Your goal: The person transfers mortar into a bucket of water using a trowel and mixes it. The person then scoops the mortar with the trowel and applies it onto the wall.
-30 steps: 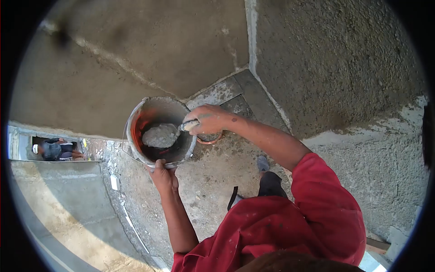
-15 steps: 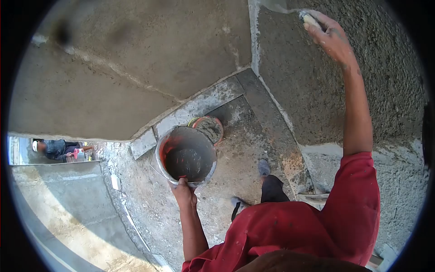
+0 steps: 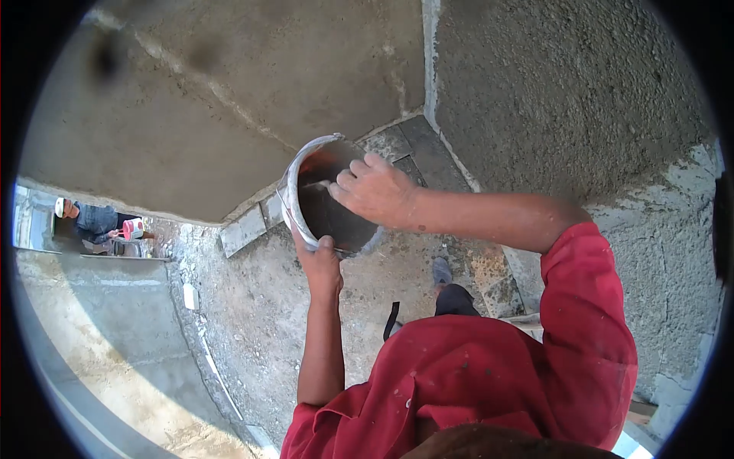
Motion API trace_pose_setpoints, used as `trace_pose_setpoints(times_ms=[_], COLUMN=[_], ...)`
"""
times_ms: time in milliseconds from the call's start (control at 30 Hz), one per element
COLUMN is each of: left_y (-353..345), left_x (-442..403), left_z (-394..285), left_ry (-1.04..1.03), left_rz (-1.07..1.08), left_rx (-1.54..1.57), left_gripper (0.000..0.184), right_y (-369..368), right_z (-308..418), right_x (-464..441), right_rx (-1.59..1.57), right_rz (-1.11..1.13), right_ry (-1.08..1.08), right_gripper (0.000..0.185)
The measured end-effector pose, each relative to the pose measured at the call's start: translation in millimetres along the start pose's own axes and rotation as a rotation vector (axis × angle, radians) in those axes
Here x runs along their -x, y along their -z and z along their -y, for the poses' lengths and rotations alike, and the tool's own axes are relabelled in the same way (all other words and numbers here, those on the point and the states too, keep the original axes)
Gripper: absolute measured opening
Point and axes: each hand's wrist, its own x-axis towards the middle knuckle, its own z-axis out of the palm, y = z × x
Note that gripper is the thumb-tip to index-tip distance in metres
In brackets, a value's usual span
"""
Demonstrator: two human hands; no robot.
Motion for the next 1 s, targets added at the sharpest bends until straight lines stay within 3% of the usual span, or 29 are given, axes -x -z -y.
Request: trace_pose_setpoints(times_ms=[33,100,233,400,533,667,900,967,1000], left_y=[6,8,29,54,58,52,42,46,48], left_x=[6,17,17,21,20,13,-44,-60,-67], left_z=[-10,-43,-80,-92,-84,-84,-76,-61,-55], left_ry=[-0.024,-0.144,-0.339,-0.415,-0.316,-0.036,0.087,0.105,0.117], left_rz=[0.002,-0.005,-0.021,0.006,-0.003,-0.150,-0.273,-0.301,-0.315], left_rx=[-0.013,-0.093,-0.189,-0.238,-0.098,0.066,0.194,0.248,0.253], left_gripper=[0.076,0.080,0.080,0.077,0.071,0.068,0.067,0.067,0.067], right_y=[5,6,33,10,-56,-25,-53,-63,-65], right_z=[-7,-19,-13,-23,-25,-9,-56,-87,-108], right_x=[-14,-36,-53,-51,-34,-53,-58,-56,-51], right_rx=[0.106,0.203,0.028,-0.251,-0.536,-0.817,-1.105,-1.288,-1.400], right_rz=[-0.063,0.100,0.312,0.190,0.086,0.466,0.208,0.178,0.277], right_ry=[-0.024,-0.104,-0.094,-0.137,-0.120,-0.248,-0.250,-0.198,-0.292], right_gripper=[0.030,0.027,0.026,0.030,0.039,0.044,0.045,0.046,0.049])
